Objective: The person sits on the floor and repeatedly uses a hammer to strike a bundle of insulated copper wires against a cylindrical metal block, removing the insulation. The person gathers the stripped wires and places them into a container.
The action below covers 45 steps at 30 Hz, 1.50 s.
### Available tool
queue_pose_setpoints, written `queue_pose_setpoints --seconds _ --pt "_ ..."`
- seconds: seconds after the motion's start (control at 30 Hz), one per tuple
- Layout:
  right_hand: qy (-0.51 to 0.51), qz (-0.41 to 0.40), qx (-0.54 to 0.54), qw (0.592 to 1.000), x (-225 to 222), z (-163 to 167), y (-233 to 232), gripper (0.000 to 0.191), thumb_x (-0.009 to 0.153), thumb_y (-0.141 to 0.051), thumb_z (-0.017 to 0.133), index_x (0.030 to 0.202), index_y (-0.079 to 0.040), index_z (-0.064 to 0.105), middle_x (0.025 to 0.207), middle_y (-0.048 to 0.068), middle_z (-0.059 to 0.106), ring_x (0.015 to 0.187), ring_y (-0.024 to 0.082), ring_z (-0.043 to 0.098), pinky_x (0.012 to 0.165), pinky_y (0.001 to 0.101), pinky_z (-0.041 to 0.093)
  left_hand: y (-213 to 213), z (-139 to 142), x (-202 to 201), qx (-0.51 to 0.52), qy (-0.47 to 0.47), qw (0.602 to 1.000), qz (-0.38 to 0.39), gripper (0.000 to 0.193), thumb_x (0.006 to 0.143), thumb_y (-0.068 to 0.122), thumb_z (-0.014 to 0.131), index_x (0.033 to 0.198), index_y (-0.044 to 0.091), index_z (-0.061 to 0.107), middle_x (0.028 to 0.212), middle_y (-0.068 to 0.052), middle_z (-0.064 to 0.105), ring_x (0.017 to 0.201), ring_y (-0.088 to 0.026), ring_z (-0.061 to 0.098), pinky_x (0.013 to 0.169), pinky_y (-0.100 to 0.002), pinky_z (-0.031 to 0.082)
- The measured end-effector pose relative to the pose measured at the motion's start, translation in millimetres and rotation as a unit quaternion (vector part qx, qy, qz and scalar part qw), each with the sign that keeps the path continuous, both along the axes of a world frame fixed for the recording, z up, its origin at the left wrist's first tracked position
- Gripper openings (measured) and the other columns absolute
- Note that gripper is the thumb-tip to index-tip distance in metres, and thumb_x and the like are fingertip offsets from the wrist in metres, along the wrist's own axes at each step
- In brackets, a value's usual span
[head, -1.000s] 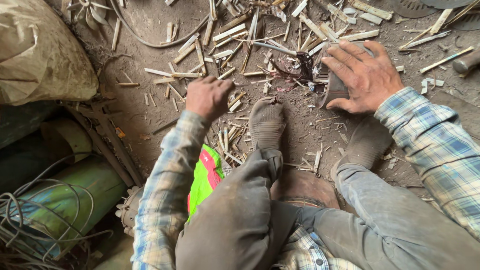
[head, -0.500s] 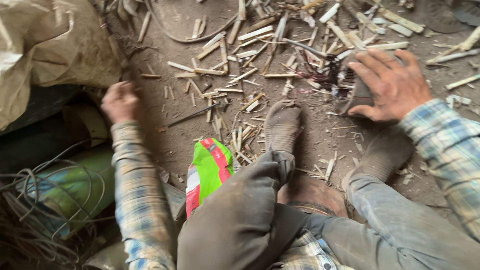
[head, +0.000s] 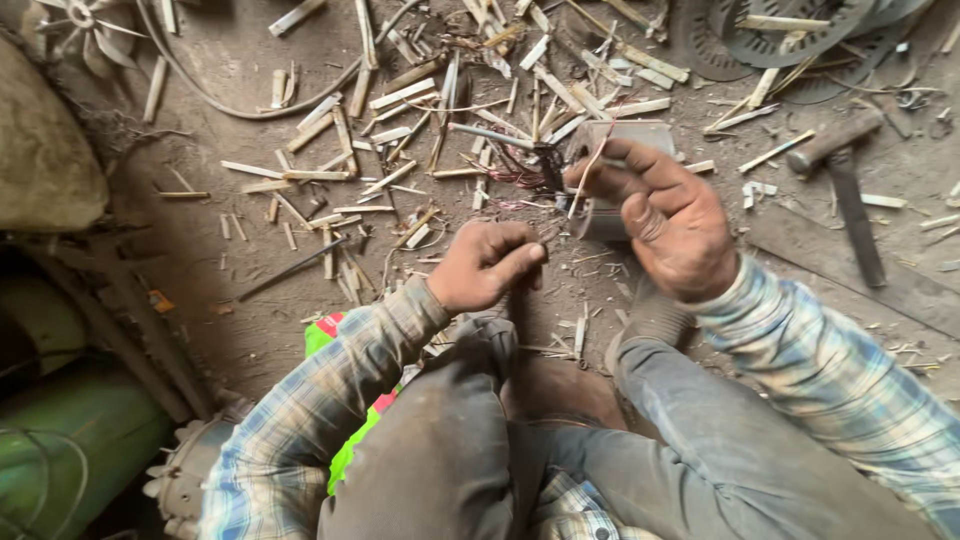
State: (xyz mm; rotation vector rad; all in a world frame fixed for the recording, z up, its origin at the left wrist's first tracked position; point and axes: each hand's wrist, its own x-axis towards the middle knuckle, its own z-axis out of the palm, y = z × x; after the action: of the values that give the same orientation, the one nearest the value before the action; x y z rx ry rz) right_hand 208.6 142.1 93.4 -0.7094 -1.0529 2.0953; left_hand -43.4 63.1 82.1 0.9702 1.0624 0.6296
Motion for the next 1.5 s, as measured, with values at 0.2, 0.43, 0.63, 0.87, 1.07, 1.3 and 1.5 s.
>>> queue_pose_setpoints --seconds 0.2,0.43,0.63,0.87,1.07,1.3,1.5 --pt "0.083 -0.072 -0.217 0.970 14 18 -6 0.025 0.114 -0.020 0.055 0.130 -0.001 0.061 0.094 0.010 0.064 0.088 0.023 0.064 0.088 0.0439 0.058 7 5 40 0.056 0.012 0.995 -0.085 0.026 0.104 0.020 0.059 0.087 0.002 0.065 0.074 -0.002 0.072 0.065 -0.008 0.067 0.061 -0.028 0.055" --pt "0.056 -0.177 -0.218 0.958 96 -15 5 0.019 0.113 -0.027 0.062 0.101 -0.013 0.064 0.062 -0.005 0.038 0.052 0.008 0.032 0.048 0.0267 0.028 -1 1 62 -0.029 -0.052 0.982 -0.182 0.029 0.106 0.016 0.061 0.084 -0.001 0.062 0.066 -0.012 0.057 0.061 -0.014 0.048 0.054 -0.035 0.042" --pt "0.019 -0.418 -0.169 0.892 254 -60 29 0.024 0.121 -0.034 0.055 0.110 -0.014 0.061 0.067 -0.006 0.027 0.056 0.010 0.024 0.052 0.0274 0.020 2 2 23 0.115 0.095 0.951 -0.272 0.022 0.093 0.026 0.067 0.096 0.005 0.070 0.079 -0.016 0.070 0.069 -0.034 0.068 0.063 -0.045 0.054" --pt "0.010 -0.489 -0.183 0.853 309 -55 11 0.023 0.118 -0.037 0.057 0.110 -0.015 0.057 0.070 -0.006 0.027 0.057 0.009 0.025 0.052 0.0268 0.023 35 70 -51 -0.034 0.682 0.591 -0.430 0.045 0.098 0.059 0.064 0.086 0.017 0.076 0.075 -0.008 0.075 0.071 -0.024 0.075 0.064 -0.039 0.059" --pt "0.026 -0.329 -0.125 0.936 163 -16 -6 0.023 0.117 -0.038 0.058 0.111 -0.015 0.058 0.068 -0.006 0.029 0.055 0.007 0.023 0.052 0.0249 0.023 26 71 38 0.267 0.280 0.922 -0.010 0.043 0.091 0.016 0.073 0.132 0.006 0.062 0.116 -0.019 0.072 0.100 -0.034 0.073 0.087 -0.043 0.059" --pt "0.063 -0.259 -0.123 0.956 79 19 -19 0.021 0.116 -0.031 0.055 0.113 -0.011 0.063 0.066 -0.004 0.030 0.055 0.007 0.025 0.054 0.0261 0.028 17 50 139 0.025 0.115 0.987 -0.105 0.030 0.105 0.031 0.058 0.096 0.002 0.063 0.081 -0.021 0.066 0.072 -0.036 0.066 0.070 -0.046 0.054" --pt "0.127 -0.277 -0.176 0.936 106 12 -10 0.021 0.112 -0.031 0.057 0.114 -0.012 0.066 0.063 -0.005 0.033 0.052 0.008 0.027 0.055 0.0279 0.028 5 26 118 0.207 0.136 0.964 -0.099 0.027 0.104 0.022 0.060 0.084 0.003 0.059 0.072 -0.018 0.061 0.065 -0.038 0.061 0.057 -0.046 0.048"
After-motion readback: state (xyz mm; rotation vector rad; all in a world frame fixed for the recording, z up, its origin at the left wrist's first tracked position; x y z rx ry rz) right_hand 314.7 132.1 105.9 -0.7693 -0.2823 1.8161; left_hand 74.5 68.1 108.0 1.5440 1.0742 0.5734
